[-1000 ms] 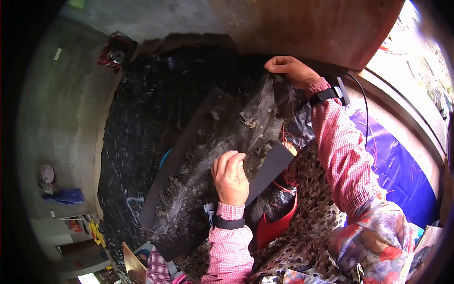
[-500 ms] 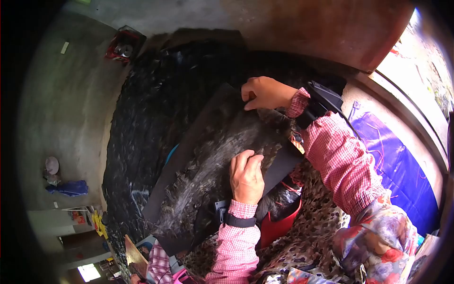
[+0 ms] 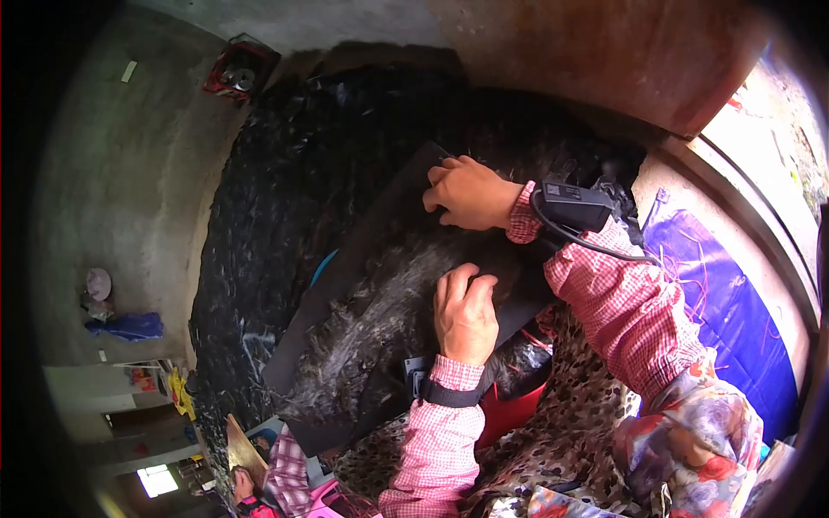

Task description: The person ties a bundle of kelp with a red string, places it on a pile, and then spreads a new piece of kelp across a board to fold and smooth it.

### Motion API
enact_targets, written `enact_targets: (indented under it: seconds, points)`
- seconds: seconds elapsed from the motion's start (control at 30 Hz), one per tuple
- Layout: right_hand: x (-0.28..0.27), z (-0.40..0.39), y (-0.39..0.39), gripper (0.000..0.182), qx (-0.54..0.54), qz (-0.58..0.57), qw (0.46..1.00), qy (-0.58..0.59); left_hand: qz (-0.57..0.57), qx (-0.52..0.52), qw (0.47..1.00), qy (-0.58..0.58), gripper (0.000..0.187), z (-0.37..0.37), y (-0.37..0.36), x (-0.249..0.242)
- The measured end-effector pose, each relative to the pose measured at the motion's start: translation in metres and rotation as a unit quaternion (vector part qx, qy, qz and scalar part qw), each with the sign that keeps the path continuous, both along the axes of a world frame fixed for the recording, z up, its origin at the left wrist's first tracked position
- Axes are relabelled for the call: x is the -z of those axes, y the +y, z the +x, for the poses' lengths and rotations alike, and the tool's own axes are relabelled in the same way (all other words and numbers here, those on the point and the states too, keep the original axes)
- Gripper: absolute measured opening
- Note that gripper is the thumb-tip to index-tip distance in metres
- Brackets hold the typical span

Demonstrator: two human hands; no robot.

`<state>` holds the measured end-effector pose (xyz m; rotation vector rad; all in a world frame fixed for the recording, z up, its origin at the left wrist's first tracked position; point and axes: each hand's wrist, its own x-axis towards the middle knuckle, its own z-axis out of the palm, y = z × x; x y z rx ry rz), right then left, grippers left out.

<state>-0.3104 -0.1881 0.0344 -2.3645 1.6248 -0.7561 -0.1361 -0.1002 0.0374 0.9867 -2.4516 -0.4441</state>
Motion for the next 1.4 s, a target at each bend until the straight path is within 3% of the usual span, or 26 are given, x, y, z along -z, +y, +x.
enact_targets:
  seconds: [0.17,0.23,0.27,0.33,0.4,0.47,0.6,0.87,0.93,1.0,1.07,1.13,1.2,1.23,1.3,1.33,1.4]
  points:
    - [0.005,0.010,-0.006,0.011,-0.019,0.006,1.000,0.023,0.005,-0.002,1.000,0.013,0.016,0.000,0.000,0.001]
    - [0.006,0.010,-0.010,0.010,0.033,-0.067,0.996,-0.055,0.003,-0.003,1.000,0.013,0.015,0.000,0.001,0.001]
    - [0.006,0.005,-0.012,0.010,0.034,-0.066,0.996,-0.055,0.000,-0.003,1.000,0.012,0.015,-0.001,0.001,0.001]
    - [0.005,-0.010,-0.019,0.012,0.168,-0.082,0.981,-0.044,0.003,-0.001,1.000,0.009,0.014,0.000,0.002,0.002]
    - [0.008,-0.044,-0.023,0.018,0.205,-0.080,0.970,-0.106,0.002,0.000,1.000,0.011,0.013,0.000,0.002,0.001]
    - [0.007,-0.075,-0.018,0.025,0.137,0.107,0.948,-0.267,0.013,-0.003,1.000,0.012,0.014,0.000,0.002,0.000]
    - [0.032,-0.076,-0.007,0.031,0.084,0.181,0.953,-0.228,0.016,-0.002,1.000,0.019,0.015,0.002,0.001,0.002]
    - [0.025,-0.079,-0.017,0.031,0.191,0.086,0.937,-0.278,0.027,-0.011,0.999,0.016,0.014,0.000,0.003,0.000]
    - [0.016,-0.068,-0.013,0.026,0.046,0.099,0.942,-0.318,0.022,-0.012,0.999,0.019,0.014,0.000,0.003,0.002]
    - [0.014,-0.053,-0.007,0.019,0.019,0.094,0.951,-0.294,0.021,-0.011,1.000,0.015,0.014,0.001,0.002,0.003]
    - [0.013,-0.044,-0.004,0.014,0.059,0.105,0.976,-0.179,0.019,-0.009,1.000,0.014,0.014,0.002,0.003,0.003]
    - [0.017,-0.038,-0.008,0.010,0.067,0.095,0.976,-0.182,0.022,-0.009,1.000,0.018,0.015,0.002,0.003,0.004]
    - [0.018,-0.032,-0.011,0.008,0.197,0.020,0.971,-0.132,0.020,-0.010,1.000,0.016,0.015,0.001,0.003,0.004]
    - [0.016,-0.030,-0.011,0.008,0.195,0.019,0.972,-0.133,0.020,-0.010,1.000,0.014,0.015,0.001,0.003,0.004]
    - [0.012,-0.025,-0.009,0.010,0.181,-0.092,0.972,-0.121,0.019,-0.011,1.000,0.011,0.015,0.001,0.004,0.005]
    - [0.010,-0.020,-0.008,0.010,0.179,-0.092,0.972,-0.121,0.019,-0.010,1.000,0.010,0.016,0.002,0.003,0.005]
    - [0.007,-0.008,-0.004,0.017,-0.004,-0.082,0.997,-0.016,0.015,-0.011,1.000,0.005,0.016,0.001,0.003,0.004]
